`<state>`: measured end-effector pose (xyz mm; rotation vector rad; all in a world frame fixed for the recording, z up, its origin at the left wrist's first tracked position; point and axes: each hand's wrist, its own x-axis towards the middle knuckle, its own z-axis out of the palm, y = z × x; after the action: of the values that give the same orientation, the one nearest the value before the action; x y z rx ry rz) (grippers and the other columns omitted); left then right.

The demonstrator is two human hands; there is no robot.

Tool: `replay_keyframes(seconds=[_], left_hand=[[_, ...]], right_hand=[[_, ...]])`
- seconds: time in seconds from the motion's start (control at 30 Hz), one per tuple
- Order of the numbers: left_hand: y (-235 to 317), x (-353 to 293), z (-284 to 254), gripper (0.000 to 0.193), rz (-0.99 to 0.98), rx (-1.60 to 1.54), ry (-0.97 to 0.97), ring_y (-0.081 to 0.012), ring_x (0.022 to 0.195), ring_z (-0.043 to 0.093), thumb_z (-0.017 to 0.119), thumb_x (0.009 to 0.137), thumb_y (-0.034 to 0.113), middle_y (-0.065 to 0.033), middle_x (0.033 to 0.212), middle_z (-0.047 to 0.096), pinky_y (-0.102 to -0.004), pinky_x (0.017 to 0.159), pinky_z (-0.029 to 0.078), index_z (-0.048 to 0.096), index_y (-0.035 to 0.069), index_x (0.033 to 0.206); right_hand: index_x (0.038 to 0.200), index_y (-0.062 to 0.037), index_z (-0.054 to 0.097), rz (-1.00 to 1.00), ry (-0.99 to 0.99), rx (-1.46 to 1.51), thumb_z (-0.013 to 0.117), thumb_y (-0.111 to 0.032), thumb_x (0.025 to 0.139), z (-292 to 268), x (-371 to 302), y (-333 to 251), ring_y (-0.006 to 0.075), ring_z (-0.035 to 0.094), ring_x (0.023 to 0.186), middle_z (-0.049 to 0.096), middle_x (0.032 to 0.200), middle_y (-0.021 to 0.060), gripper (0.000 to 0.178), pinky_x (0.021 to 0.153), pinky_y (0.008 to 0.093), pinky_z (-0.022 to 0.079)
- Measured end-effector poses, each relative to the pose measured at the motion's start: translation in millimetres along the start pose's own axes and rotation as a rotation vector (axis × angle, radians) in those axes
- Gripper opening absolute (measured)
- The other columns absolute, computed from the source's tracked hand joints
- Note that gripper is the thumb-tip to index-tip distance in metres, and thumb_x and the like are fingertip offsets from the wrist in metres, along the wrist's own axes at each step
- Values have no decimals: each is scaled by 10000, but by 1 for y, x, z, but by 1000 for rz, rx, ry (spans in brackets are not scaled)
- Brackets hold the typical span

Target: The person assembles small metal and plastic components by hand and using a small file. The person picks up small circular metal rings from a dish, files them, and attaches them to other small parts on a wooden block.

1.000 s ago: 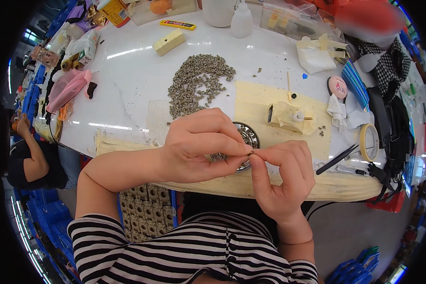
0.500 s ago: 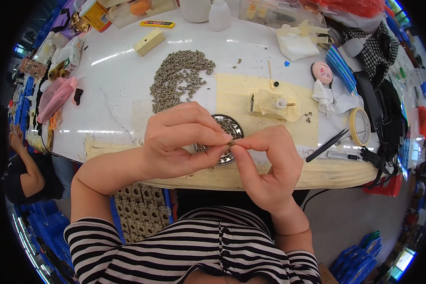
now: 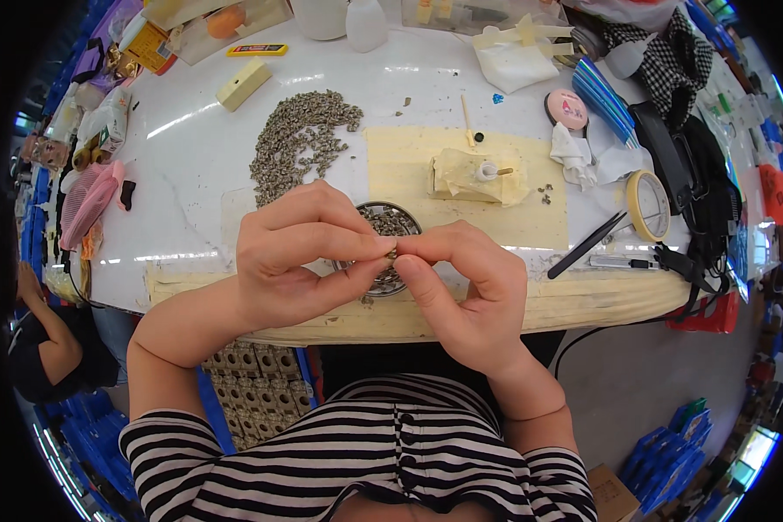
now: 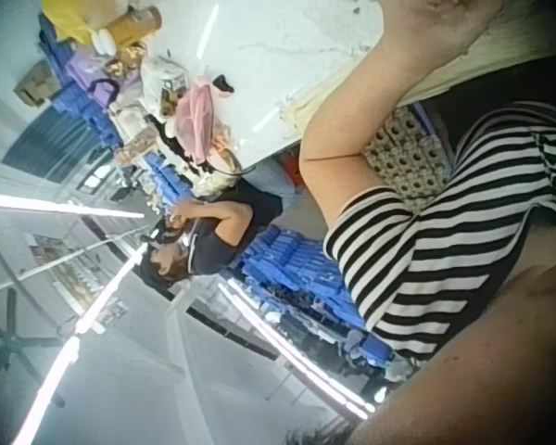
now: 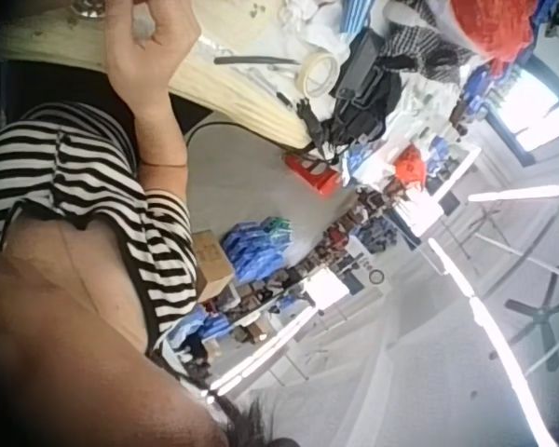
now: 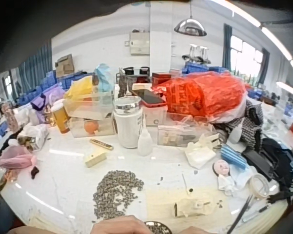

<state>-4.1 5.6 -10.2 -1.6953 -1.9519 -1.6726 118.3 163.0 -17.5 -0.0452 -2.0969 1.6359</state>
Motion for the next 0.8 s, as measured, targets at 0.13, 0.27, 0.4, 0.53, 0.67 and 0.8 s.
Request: replay_keyframes(seconds=[0.13,0.27,0.4,0.53,0.67,0.8], left_hand=[[1,-1,1,234,10,46,-8,-151,679,608,767,677,-61,-54,793,663,-255,553,465,727,39,885],[2,-2,1,212,-93,11,-20,-152,686,620,756,685,-62,-57,780,667,-249,571,483,724,36,871],[0,0,0,198,-158,-70,-15,-152,699,633,751,691,-64,-63,780,670,-243,588,499,721,27,863],[2,0,0,198,-122,-70,0,-149,695,629,755,692,-63,-66,789,668,-244,581,495,722,24,867],[0,-2,0,224,-13,-21,7,-151,687,618,771,679,-54,-56,805,663,-251,571,482,728,35,880],[-1,-2,0,251,72,2,-7,-161,681,611,786,653,-45,-45,812,658,-258,569,475,729,46,880]], right_hand=[[888,8,701,-34,39,-34,750,26,748,1,-1,1,189,615,688,672,815,97,149,637,271,475],[926,4,707,-391,82,-410,766,35,718,5,2,-6,205,628,704,682,841,100,218,623,281,495],[963,9,709,-412,62,-413,761,56,708,7,1,-6,217,644,725,690,863,110,264,631,280,508],[969,19,703,-273,40,-250,748,68,729,2,-1,-3,201,655,744,696,873,114,248,662,268,509],[967,35,688,28,52,85,715,49,798,4,-7,-2,143,648,785,698,883,94,171,720,247,505],[940,46,673,275,11,315,688,26,844,3,-6,-9,108,630,799,693,881,71,99,746,235,502]])
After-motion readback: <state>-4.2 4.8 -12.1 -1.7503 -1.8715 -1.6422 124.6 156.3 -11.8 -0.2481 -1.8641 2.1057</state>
